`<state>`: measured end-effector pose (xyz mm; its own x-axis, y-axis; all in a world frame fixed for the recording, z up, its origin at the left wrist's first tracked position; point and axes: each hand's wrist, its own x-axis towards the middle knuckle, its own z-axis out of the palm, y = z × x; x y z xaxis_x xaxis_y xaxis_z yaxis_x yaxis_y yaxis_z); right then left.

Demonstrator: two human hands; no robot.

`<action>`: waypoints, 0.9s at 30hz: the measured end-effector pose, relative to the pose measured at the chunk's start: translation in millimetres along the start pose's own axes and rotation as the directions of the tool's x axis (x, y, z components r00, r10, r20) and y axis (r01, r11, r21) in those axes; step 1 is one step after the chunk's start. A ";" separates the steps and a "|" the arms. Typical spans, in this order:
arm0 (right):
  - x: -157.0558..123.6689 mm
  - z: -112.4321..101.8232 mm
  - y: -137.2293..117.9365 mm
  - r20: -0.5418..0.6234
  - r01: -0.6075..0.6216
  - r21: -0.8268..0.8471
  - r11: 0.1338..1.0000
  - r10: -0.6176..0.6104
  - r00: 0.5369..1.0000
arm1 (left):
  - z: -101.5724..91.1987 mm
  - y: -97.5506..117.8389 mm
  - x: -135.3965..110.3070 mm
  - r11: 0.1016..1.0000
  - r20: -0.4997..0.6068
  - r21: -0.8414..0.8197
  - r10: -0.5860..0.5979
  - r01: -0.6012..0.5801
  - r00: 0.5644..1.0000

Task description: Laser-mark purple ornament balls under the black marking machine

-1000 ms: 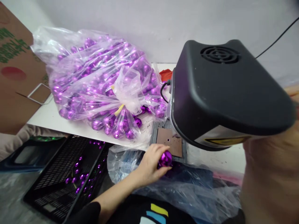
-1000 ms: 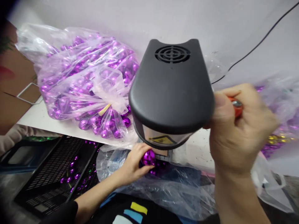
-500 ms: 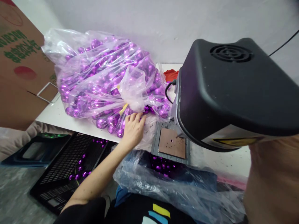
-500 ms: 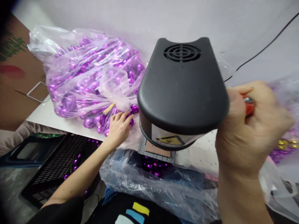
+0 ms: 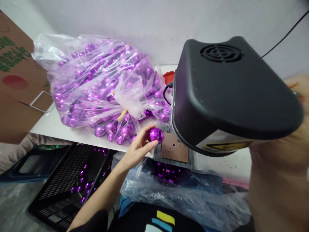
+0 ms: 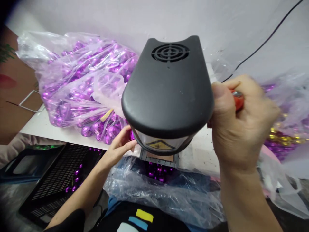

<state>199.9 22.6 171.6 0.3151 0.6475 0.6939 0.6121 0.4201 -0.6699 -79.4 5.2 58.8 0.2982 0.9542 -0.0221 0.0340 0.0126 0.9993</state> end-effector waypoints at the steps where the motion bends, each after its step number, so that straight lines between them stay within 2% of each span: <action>1: 0.0 0.4 -0.1 -0.004 0.009 0.001 1.000 -0.009 1.000 | 6.2 -4.8 -6.0 0.978 0.049 -0.188 -0.085 0.093 0.995; 3: -0.2 0.7 0.5 -0.010 0.026 -0.001 1.000 -0.026 1.000 | 16.5 -16.9 -11.3 0.867 0.138 -0.436 -0.199 0.240 0.970; 5: -0.5 0.3 1.5 -0.007 0.031 -0.002 1.000 -0.031 0.999 | 23.4 -28.8 -9.8 0.796 0.162 -0.530 -0.243 0.292 0.956; 6: -0.6 -0.1 1.7 -0.002 0.034 -0.005 0.999 -0.034 0.999 | 26.0 -33.7 -7.7 0.801 0.154 -0.521 -0.253 0.296 0.955; 9: -0.6 -0.7 0.9 0.018 0.045 -0.017 0.999 -0.045 0.999 | 33.2 -44.4 -1.5 0.909 0.060 -0.342 -0.233 0.240 0.970; 11: -0.3 -0.5 -0.5 0.026 0.046 -0.019 0.999 -0.045 0.999 | 39.0 -49.3 1.4 0.974 -0.005 -0.168 -0.157 0.154 0.988; 13: 0.1 0.2 -1.9 0.022 0.028 -0.003 1.000 -0.028 0.999 | 45.5 -53.5 4.0 0.997 -0.017 -0.001 -0.074 0.074 0.997; 19: 0.3 2.1 -4.4 -0.008 0.005 -0.037 0.999 -0.005 1.000 | 63.1 -64.0 12.7 0.938 0.006 0.327 0.118 -0.113 0.993; 21: -0.2 2.5 -4.5 -0.008 0.015 -0.044 0.999 -0.015 1.000 | 66.7 -66.0 14.5 0.909 0.009 0.392 0.151 -0.143 0.988; 25: -0.7 3.0 -3.5 -0.014 0.013 -0.038 0.999 -0.014 1.000 | 71.3 -65.5 15.8 0.843 0.093 0.490 0.203 -0.222 0.975; 27: -0.9 2.7 -2.9 -0.006 0.026 -0.025 0.999 -0.026 1.000 | 73.7 -63.8 16.6 0.818 0.105 0.530 0.200 -0.225 0.974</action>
<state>195.9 22.5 172.2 0.3034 0.6329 0.7123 0.6377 0.4206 -0.6453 -6.3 -1.8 -7.5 0.3971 0.9009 0.1754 0.4665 -0.3627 0.8068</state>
